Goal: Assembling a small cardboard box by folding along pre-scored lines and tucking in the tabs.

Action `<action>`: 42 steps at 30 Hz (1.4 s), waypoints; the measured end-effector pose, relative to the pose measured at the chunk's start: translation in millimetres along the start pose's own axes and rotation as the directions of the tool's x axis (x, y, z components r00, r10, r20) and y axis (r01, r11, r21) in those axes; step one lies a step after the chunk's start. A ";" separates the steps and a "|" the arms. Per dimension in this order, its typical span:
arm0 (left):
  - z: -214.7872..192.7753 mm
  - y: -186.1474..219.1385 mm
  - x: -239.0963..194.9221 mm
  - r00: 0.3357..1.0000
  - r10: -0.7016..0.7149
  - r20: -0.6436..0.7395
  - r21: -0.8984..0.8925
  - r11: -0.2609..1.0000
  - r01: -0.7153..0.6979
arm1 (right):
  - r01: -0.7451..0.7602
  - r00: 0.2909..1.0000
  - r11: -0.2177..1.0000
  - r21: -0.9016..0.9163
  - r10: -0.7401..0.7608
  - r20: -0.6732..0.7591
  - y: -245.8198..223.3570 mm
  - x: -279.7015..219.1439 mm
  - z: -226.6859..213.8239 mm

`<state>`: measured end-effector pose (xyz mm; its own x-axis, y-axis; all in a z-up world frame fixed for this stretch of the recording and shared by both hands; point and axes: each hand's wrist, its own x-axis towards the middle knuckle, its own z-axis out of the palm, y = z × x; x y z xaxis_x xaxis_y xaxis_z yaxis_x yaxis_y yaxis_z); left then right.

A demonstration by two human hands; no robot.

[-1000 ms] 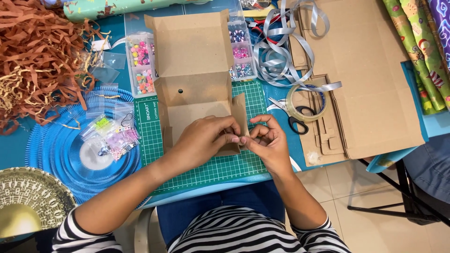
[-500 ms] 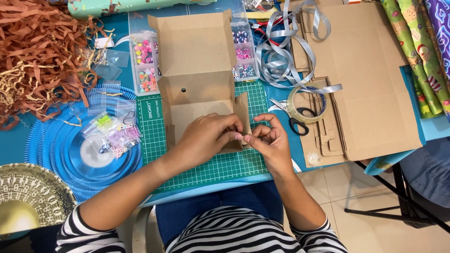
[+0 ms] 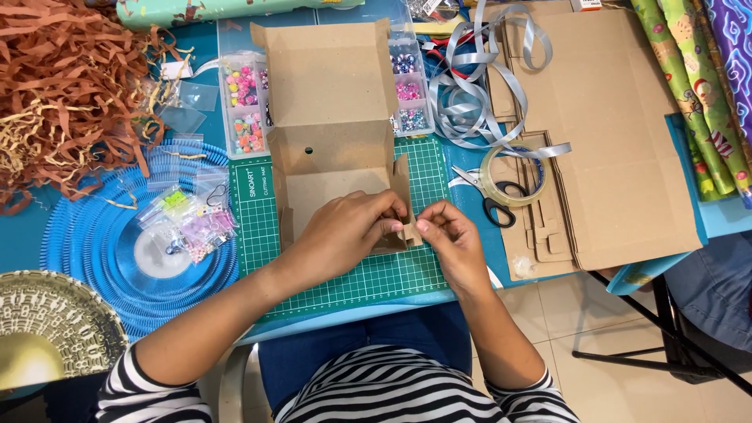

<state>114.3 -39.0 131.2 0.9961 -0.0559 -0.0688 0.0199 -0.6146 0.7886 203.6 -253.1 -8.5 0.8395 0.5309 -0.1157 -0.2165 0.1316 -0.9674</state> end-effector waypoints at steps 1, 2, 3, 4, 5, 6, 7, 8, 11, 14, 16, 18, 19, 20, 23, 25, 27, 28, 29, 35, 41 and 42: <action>1.8 -0.1 0.0 1.000 -0.001 -0.001 0.000 1.000 0.001 | -0.001 1.000 1.000 0.000 0.001 0.001 -4.1 -1.3 4.0; 3.5 -0.2 -0.2 1.000 0.008 0.005 0.002 1.000 -0.008 | 0.005 1.000 1.000 -0.004 -0.005 -0.004 -8.1 -2.6 8.2; 5.2 -0.3 -0.6 1.000 0.016 0.009 0.004 1.000 -0.016 | 0.011 1.000 1.000 -0.008 -0.011 -0.007 -12.2 -3.8 12.4; 6.6 -0.7 -1.7 1.000 0.015 0.008 0.004 1.000 -0.015 | 0.010 1.000 1.000 -0.009 -0.010 -0.005 -14.8 -5.0 15.0; 7.9 -1.1 -2.4 1.000 0.005 -0.006 0.014 1.000 -0.005 | 0.007 1.000 1.000 -0.004 -0.007 0.000 -17.6 -5.7 17.3; 9.2 -1.4 -3.1 1.000 -0.004 -0.020 0.024 1.000 0.005 | 0.005 1.000 1.000 0.001 -0.005 0.005 -20.5 -6.3 19.7; 8.6 0.0 -3.6 1.000 -0.005 -0.022 0.023 1.000 0.005 | 0.005 1.000 1.000 0.000 -0.005 0.006 -17.9 -5.9 17.4; 8.0 1.4 -4.1 1.000 0.003 -0.028 0.034 0.999 -0.002 | -0.005 1.000 1.000 0.007 0.005 0.001 -15.3 -5.4 15.1; 8.0 3.9 -5.1 0.999 0.019 -0.051 0.045 0.999 -0.016 | -0.005 1.000 0.998 0.055 0.005 0.016 -20.2 -6.4 15.8; 14.3 1.3 -4.4 0.996 0.034 -0.086 0.054 0.998 -0.029 | 0.010 0.999 0.995 0.094 -0.014 0.038 -26.6 -8.5 19.6; 15.2 -1.4 -4.6 0.994 0.042 -0.105 0.062 0.997 -0.036 | 0.018 0.999 0.995 0.093 -0.022 0.041 -24.9 -9.4 20.4; 11.5 -3.7 -5.6 0.992 0.101 -0.070 0.196 0.977 -0.085 | 0.077 0.997 0.997 -0.021 -0.077 0.019 -18.9 -9.5 19.1; 11.8 -2.5 -8.7 0.992 0.102 -0.071 0.197 0.977 -0.086 | 0.078 0.997 0.997 -0.022 -0.078 0.020 -16.2 -8.6 16.8; 12.2 -1.4 -11.9 0.987 0.140 -0.073 0.268 0.957 -0.115 | 0.084 0.996 0.996 -0.039 -0.083 0.021 -13.4 -7.8 14.6; 15.6 2.1 -23.2 0.979 0.188 -0.077 0.328 0.932 -0.153 | 0.076 0.997 0.997 -0.030 -0.075 0.030 -8.9 -5.5 10.5; 19.4 2.8 -28.6 0.977 0.200 -0.078 0.318 0.934 -0.166 | 0.063 0.997 0.998 -0.005 -0.062 0.035 -7.8 -4.2 9.3; 23.4 2.0 -31.7 0.977 0.204 -0.056 0.321 0.931 -0.176 | 0.053 0.997 0.999 0.003 -0.053 0.046 -7.9 -2.4 9.5; 26.9 -0.9 -31.1 0.977 0.204 -0.057 0.320 0.931 -0.175 | 0.053 0.997 0.999 0.002 -0.053 0.048 -8.5 -2.8 10.7; 30.1 -3.8 -30.1 0.974 0.209 -0.083 0.320 0.932 -0.172 | 0.049 0.998 0.999 0.012 -0.049 0.046 -9.4 -2.5 11.9; 38.5 -11.1 -27.6 0.969 0.201 -0.146 0.279 0.948 -0.154 | 0.094 0.996 0.994 -0.058 -0.093 0.013 -9.6 -3.9 13.8; 36.8 -2.9 -41.3 0.958 0.227 -0.176 0.376 0.915 -0.147 | 0.194 0.980 0.963 -0.186 -0.183 0.076 -14.9 -4.7 19.9; 39.5 -3.4 -43.3 0.952 0.249 -0.179 0.457 0.878 -0.143 | 0.187 0.980 0.958 -0.216 -0.166 0.112 -17.1 -5.8 21.4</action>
<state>67.7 -65.6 107.4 0.9685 -0.0649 0.2403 -0.1646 -0.8912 0.4227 191.8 -240.5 13.5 0.8027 0.5920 0.0727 0.0574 0.0447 -0.9974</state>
